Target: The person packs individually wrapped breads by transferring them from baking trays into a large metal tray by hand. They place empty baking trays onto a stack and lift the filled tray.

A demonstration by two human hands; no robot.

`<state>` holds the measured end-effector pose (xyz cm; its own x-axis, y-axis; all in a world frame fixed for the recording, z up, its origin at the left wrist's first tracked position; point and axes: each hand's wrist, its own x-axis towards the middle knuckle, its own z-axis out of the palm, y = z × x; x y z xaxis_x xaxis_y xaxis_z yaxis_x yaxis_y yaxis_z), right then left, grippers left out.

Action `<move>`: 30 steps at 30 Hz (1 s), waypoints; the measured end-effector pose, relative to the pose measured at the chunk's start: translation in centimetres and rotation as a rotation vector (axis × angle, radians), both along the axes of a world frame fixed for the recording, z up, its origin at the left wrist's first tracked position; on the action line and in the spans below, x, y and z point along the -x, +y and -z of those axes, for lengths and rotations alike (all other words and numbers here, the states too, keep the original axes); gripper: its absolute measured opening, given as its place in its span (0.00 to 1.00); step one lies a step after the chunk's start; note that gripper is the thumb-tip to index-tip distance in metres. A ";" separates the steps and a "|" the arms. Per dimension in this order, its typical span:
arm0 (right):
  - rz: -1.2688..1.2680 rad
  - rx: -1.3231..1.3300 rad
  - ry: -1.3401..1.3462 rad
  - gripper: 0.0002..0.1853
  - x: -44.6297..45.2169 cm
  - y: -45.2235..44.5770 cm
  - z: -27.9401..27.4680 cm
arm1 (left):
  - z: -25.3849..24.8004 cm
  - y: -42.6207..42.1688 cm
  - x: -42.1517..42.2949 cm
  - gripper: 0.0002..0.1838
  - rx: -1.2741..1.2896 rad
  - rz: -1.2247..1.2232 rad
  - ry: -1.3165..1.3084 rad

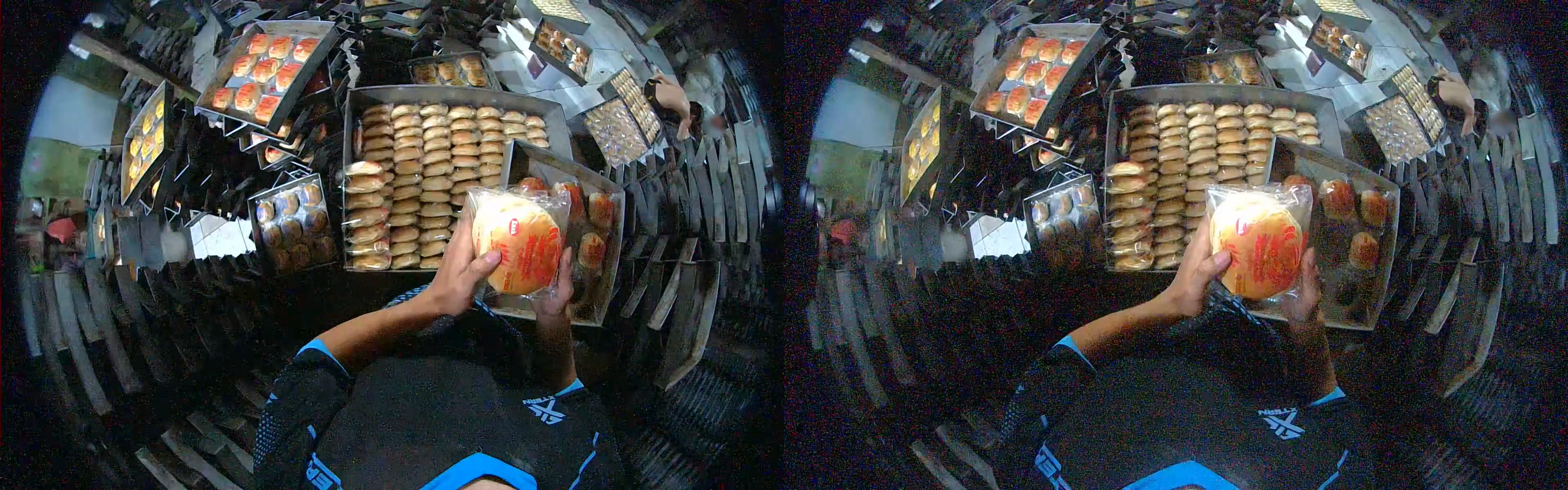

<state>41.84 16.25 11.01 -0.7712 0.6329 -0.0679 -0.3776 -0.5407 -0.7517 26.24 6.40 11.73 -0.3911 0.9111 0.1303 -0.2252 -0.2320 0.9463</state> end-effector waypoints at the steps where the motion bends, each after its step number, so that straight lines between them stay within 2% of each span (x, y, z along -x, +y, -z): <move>1: -0.003 -0.003 -0.002 0.29 0.3 -0.1 -0.1 | 0.0 -0.2 0.2 0.43 -0.003 -0.003 -0.002; 4: 0.016 -0.038 0.019 0.28 1.0 -0.3 -0.6 | -0.1 -0.5 0.6 0.43 0.037 -0.020 0.065; 10: 0.037 -0.094 -0.072 0.29 1.0 0.1 -0.3 | 0.1 -0.2 0.7 0.43 -0.026 -0.012 -0.036; 13: -0.038 -0.044 0.060 0.29 1.3 0.1 -0.7 | 0.0 0.0 0.9 0.44 -0.052 -0.007 -0.009; 18: 0.082 -0.085 -0.090 0.29 1.1 -0.2 -0.8 | 0.6 0.3 0.5 0.44 0.007 -0.004 0.000; 22: 0.048 -0.064 -0.031 0.30 0.9 0.3 -1.1 | 1.3 1.1 -0.1 0.44 0.017 0.011 0.000; 25: 0.040 0.025 -0.042 0.30 -0.3 0.6 0.0 | 1.5 1.4 -0.8 0.44 0.128 0.041 -0.047; 27: 0.042 0.277 0.045 0.30 -1.3 0.8 1.1 | 2.2 1.6 -1.4 0.43 0.143 0.075 -0.094; 28: 0.049 0.289 0.051 0.30 -1.6 0.8 1.5 | 2.7 1.9 -1.8 0.43 0.131 0.083 -0.151; 30: 0.145 0.152 -0.334 0.31 -2.0 1.0 2.4 | 3.4 2.3 -2.4 0.42 0.133 0.097 -0.201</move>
